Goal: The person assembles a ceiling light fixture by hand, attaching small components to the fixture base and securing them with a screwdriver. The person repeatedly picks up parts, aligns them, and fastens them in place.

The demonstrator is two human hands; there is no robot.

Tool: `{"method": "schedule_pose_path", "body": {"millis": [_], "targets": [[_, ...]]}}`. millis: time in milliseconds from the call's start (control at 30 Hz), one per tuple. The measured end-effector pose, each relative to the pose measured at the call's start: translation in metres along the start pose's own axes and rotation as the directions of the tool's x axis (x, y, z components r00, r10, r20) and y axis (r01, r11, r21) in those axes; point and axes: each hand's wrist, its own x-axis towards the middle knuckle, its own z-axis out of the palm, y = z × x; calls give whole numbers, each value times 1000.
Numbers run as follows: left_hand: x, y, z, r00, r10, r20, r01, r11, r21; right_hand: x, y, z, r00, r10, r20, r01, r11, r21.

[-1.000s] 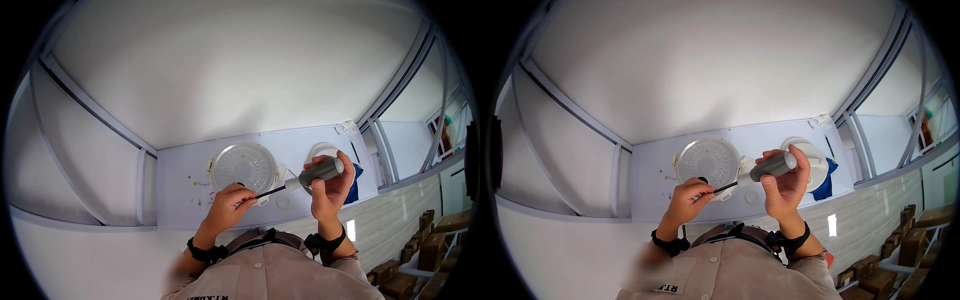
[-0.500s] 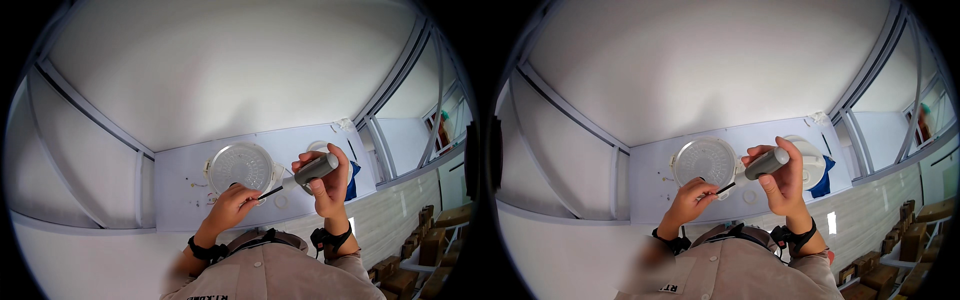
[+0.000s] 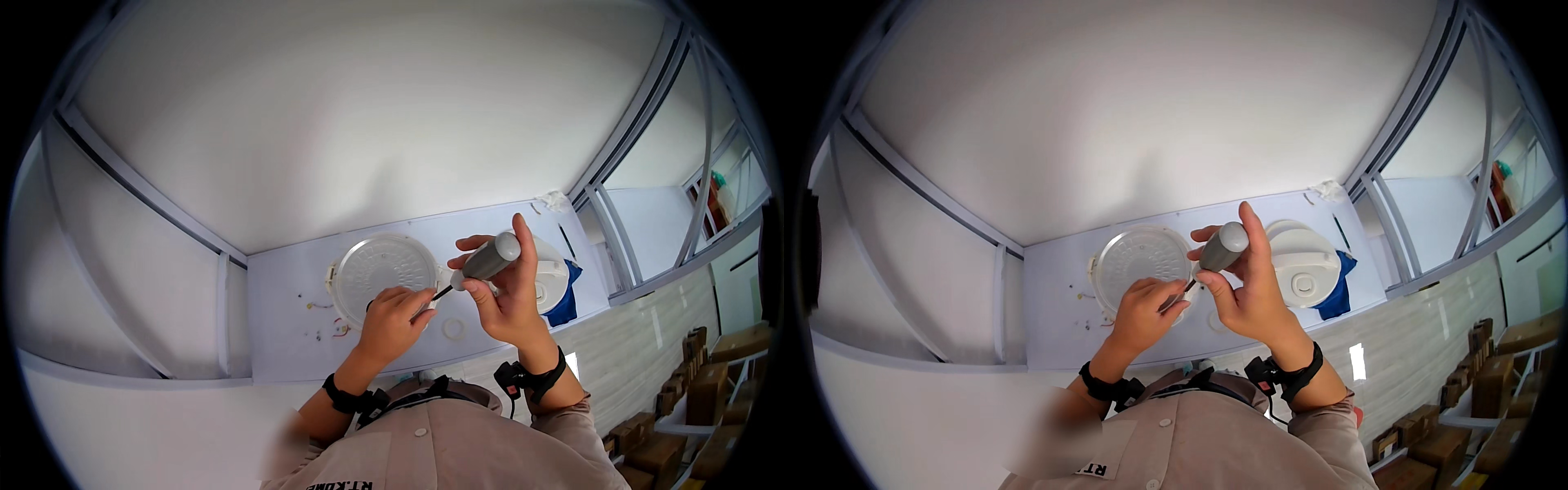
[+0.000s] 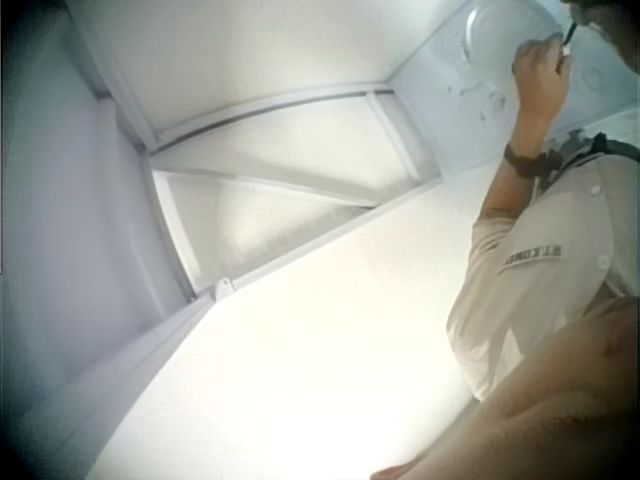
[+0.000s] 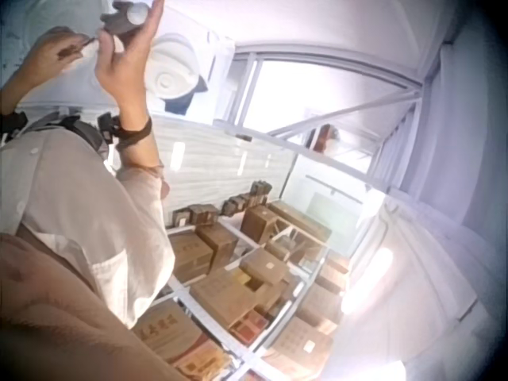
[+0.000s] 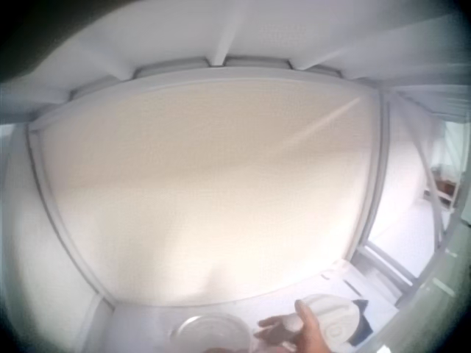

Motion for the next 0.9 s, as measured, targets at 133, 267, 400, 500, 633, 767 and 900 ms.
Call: {"method": "schedule_pose_path", "body": {"millis": [133,267,400,500,633,767,900], "targets": [[-2,0,2,999,-6,48,1,996,85,-1,7,2,999,37,-14,-37,999,-19],[-6,-1,2,997,24,68,-32,991,129,3,7,7,996,92,-12,-93,994,-64],[-7,0,3,996,26,85,-38,988,151,6,10,10,994,112,-4,-112,990,-89],[-9,1,3,995,1,97,-18,985,174,6,10,11,993,117,-14,-118,990,-80],[-10,2,3,990,14,140,-42,979,198,7,9,11,990,137,-23,-138,986,-91],[-14,4,2,983,-7,185,-41,967,251,8,11,10,988,150,-27,-152,984,-95],[-17,4,3,978,-28,207,-31,960,279,7,13,11,990,136,-24,-138,985,-99]]}}
